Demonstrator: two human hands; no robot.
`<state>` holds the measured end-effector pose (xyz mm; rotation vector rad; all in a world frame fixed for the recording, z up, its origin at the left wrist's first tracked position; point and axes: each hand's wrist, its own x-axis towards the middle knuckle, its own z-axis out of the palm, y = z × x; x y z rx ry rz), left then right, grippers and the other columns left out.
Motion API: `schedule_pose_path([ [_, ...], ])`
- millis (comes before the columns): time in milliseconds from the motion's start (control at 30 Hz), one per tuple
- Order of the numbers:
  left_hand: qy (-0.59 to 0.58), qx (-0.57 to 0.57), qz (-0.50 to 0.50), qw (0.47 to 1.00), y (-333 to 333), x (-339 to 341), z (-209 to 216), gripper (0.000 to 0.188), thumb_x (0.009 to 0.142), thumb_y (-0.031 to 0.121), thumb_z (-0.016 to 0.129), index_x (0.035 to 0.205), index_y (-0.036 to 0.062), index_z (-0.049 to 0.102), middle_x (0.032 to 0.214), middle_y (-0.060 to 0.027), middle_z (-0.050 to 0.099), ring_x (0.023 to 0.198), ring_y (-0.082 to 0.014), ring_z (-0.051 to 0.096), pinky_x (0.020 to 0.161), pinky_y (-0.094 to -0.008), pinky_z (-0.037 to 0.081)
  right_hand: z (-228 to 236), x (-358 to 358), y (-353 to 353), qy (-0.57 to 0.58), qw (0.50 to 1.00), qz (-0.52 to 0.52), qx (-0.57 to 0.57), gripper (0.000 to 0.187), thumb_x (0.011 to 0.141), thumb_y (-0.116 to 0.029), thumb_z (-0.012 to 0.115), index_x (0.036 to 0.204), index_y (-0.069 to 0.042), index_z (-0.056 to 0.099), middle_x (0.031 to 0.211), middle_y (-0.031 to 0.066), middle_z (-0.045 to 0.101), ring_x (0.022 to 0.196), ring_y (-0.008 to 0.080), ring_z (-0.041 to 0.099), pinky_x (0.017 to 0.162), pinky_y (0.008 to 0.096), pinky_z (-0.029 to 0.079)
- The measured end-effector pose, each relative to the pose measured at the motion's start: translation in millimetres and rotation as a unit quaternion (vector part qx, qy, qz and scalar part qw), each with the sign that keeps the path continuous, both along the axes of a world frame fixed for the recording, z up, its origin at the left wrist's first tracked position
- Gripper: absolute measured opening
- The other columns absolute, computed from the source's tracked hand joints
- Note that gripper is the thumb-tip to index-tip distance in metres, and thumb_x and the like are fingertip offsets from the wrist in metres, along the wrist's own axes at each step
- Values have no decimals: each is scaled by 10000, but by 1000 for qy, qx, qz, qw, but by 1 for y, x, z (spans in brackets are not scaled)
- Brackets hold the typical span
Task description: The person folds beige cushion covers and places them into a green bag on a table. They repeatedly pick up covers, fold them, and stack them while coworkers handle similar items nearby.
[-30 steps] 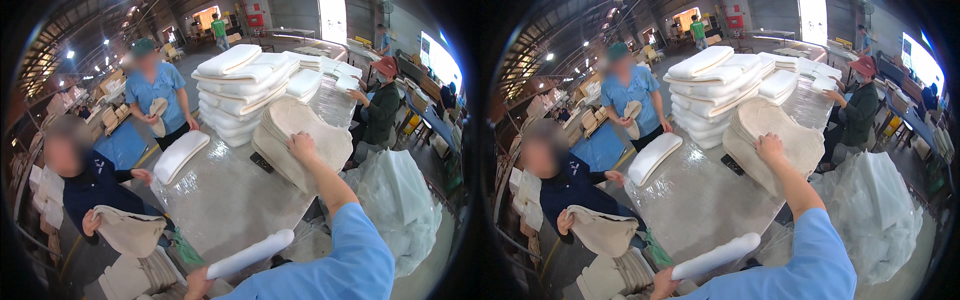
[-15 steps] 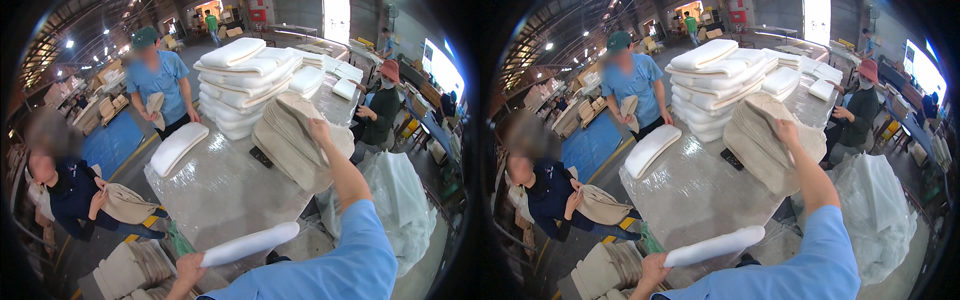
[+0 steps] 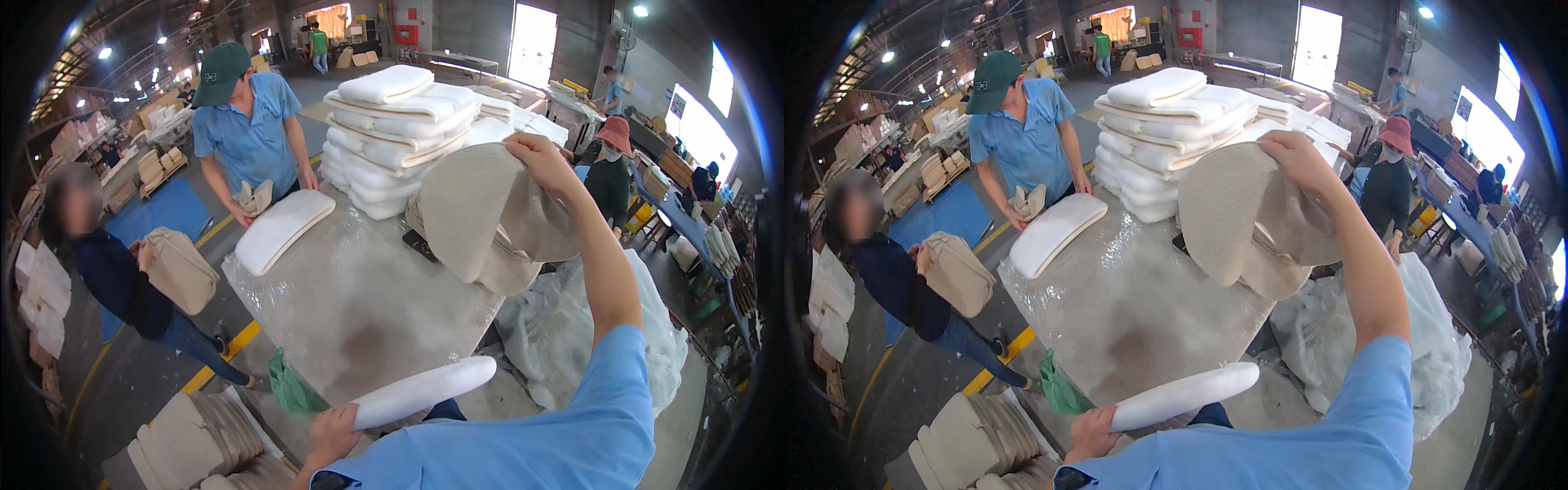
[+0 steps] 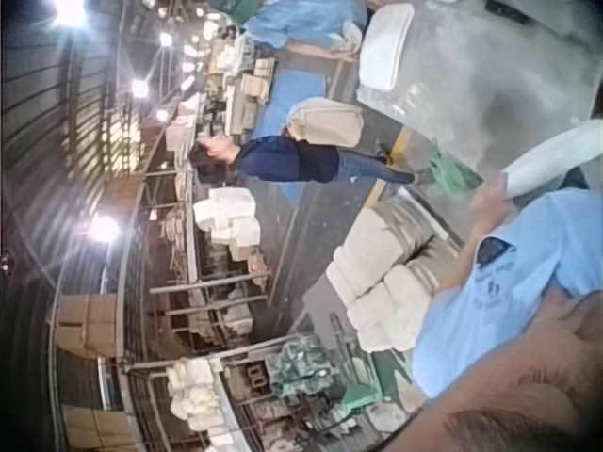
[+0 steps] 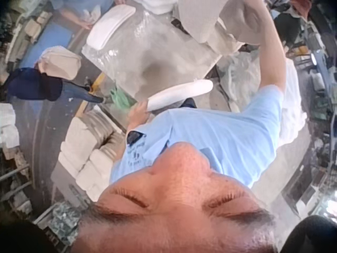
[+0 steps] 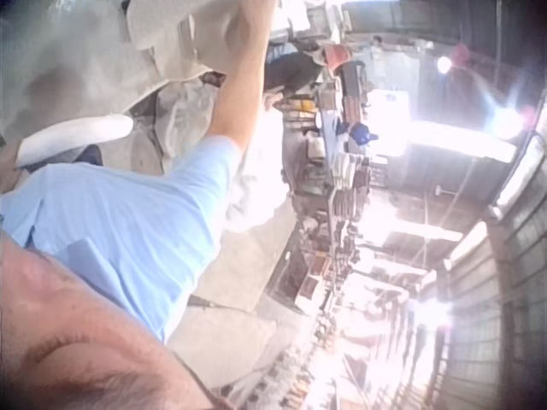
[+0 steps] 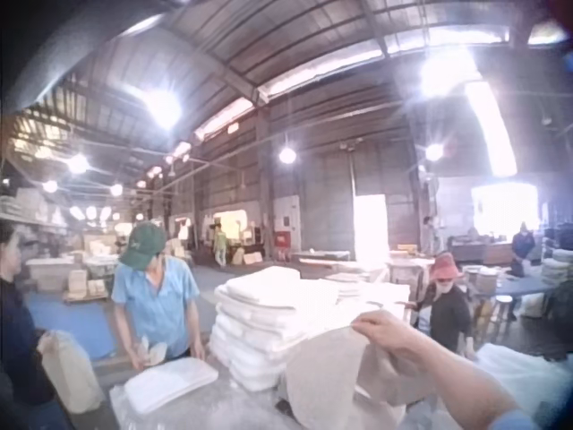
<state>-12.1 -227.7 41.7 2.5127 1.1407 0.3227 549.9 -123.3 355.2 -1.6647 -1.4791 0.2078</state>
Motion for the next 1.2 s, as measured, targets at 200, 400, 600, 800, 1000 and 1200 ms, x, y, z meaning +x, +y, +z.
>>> schedule_pose_path([
  [200, 35, -108, -86, 990, 10, -17, 2, 619, 840, 375, 828, 1352, 81, 640, 1249, -153, 731, 1165, -362, 697, 1004, -461, 542, 9, -69, 3, 19, 995, 81, -64, 288, 1068, -223, 611, 1183, -2, 757, 1055, 41, 733, 984, 138, 617, 940, 305, 486],
  [400, -243, -459, -77, 851, 99, 43, 31, 783, 1012, 367, 729, 1643, 75, 369, 1497, -138, 609, 1331, -264, 626, 1092, -421, 514, -3, -137, 15, 255, 934, 219, -116, 257, 1092, -264, 636, 1177, -41, 732, 1066, -10, 715, 968, 64, 616, 889, 244, 510],
  [600, -671, -545, 79, 497, 131, 108, 75, 494, 1052, 243, 690, 1482, 62, 530, 1388, -121, 660, 1331, -274, 624, 1071, -454, 543, -55, -141, 22, 284, 941, 149, -110, 249, 1100, -251, 607, 1211, -57, 718, 1108, -7, 714, 987, 68, 636, 883, 257, 530],
  [800, -618, -352, 117, 694, 180, 58, 133, 353, 1045, 217, 700, 1333, 15, 672, 1243, -67, 727, 1123, -177, 678, 969, -349, 548, -180, -119, 6, 409, 844, 228, -260, 330, 1065, -322, 682, 1257, -54, 696, 1114, -26, 690, 1058, 83, 607, 935, 267, 488],
  [1000, -330, -357, -13, 874, 197, 61, 202, 414, 1005, 176, 750, 1364, -7, 654, 1208, -17, 730, 1033, -120, 650, 948, -274, 515, -213, -173, 42, 582, 713, 307, -242, 371, 1001, -257, 764, 1282, -29, 684, 1104, -18, 716, 1060, 115, 671, 963, 304, 537],
  [1200, -382, -138, -58, 912, 158, 80, 178, 388, 921, 91, 788, 1291, 61, 680, 1068, -55, 740, 923, -156, 646, 830, -282, 520, -227, -133, 45, 521, 795, 305, -69, 285, 908, -50, 773, 1188, -32, 720, 1205, 86, 734, 1196, 275, 666, 1061, 422, 523],
])
